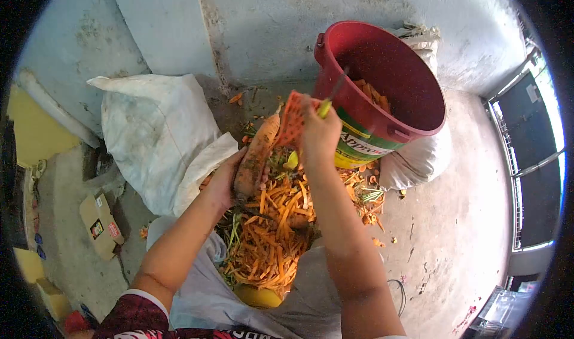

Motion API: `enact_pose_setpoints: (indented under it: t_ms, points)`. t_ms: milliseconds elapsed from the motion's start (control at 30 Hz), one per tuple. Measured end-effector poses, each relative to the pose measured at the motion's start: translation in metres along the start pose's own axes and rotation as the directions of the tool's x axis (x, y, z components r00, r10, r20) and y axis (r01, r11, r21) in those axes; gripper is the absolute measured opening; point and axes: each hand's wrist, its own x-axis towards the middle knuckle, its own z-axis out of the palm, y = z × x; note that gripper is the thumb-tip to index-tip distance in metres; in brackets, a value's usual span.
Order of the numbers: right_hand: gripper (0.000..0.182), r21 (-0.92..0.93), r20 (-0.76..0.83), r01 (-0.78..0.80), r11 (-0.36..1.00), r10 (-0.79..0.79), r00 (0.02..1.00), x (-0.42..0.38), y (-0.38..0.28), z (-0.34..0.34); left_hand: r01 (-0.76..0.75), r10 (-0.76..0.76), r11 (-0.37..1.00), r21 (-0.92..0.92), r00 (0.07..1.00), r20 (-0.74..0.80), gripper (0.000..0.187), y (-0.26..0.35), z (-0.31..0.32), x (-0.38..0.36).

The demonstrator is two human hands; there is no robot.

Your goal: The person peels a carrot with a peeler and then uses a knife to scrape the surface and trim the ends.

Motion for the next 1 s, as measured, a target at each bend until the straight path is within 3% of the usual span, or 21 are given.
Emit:
enact_pose_setpoints:
  t_ms: [33, 133, 267, 300, 400, 533, 733, 867, 1000]
  points:
    - [0.016, -0.064, -0.052, -0.030, 0.998, 0.027, 0.998, 0.009, -0.002, -0.005, 0.003, -0.003, 1.000, 0.005, 0.999, 0.050, 0.037, 0.002, -0.001, 0.000]
    - [0.017, 0.141, -0.076, -0.025, 0.990, 0.036, 0.996, 0.005, -0.006, 0.006, -0.026, 0.026, 1.000, -0.012, 0.999, -0.023, 0.037, 0.007, 0.002, 0.000]
    - [0.017, 0.028, 0.021, -0.008, 1.000, 0.007, 1.000, -0.016, 0.002, 0.023, -0.105, 0.105, 0.994, -0.007, 0.994, -0.035, 0.036, 0.008, 0.003, 0.000]
    - [0.019, -0.120, 0.053, 0.027, 0.992, -0.020, 0.998, -0.017, 0.008, 0.024, -0.112, 0.113, 0.993, 0.028, 0.993, -0.046, 0.035, 0.007, 0.000, 0.001]
    - [0.022, -0.261, 0.110, 0.198, 0.945, -0.175, 0.978, -0.030, 0.019, 0.035, -0.119, 0.122, 0.992, 0.032, 0.989, -0.086, 0.034, 0.007, 0.000, 0.002]
    - [0.027, -0.516, 0.117, 0.142, 0.845, -0.095, 0.989, -0.044, 0.009, 0.041, -0.101, 0.100, 0.994, -0.044, 0.995, -0.013, 0.033, 0.004, -0.001, 0.002]
    - [0.029, -0.531, 0.149, 0.214, 0.820, -0.158, 0.976, -0.051, 0.011, 0.039, -0.118, 0.119, 0.993, 0.028, 0.992, -0.047, 0.032, 0.004, 0.002, 0.002]
    - [0.025, -0.518, 0.112, 0.204, 0.831, -0.170, 0.979, -0.051, 0.007, 0.038, -0.030, 0.041, 0.995, 0.097, 0.992, -0.119, 0.033, 0.007, 0.012, -0.003]
    - [0.022, -0.614, 0.107, 0.308, 0.727, -0.310, 0.945, -0.049, 0.011, 0.035, -0.037, 0.047, 0.991, 0.126, 0.996, -0.075, 0.035, 0.005, 0.011, -0.002]
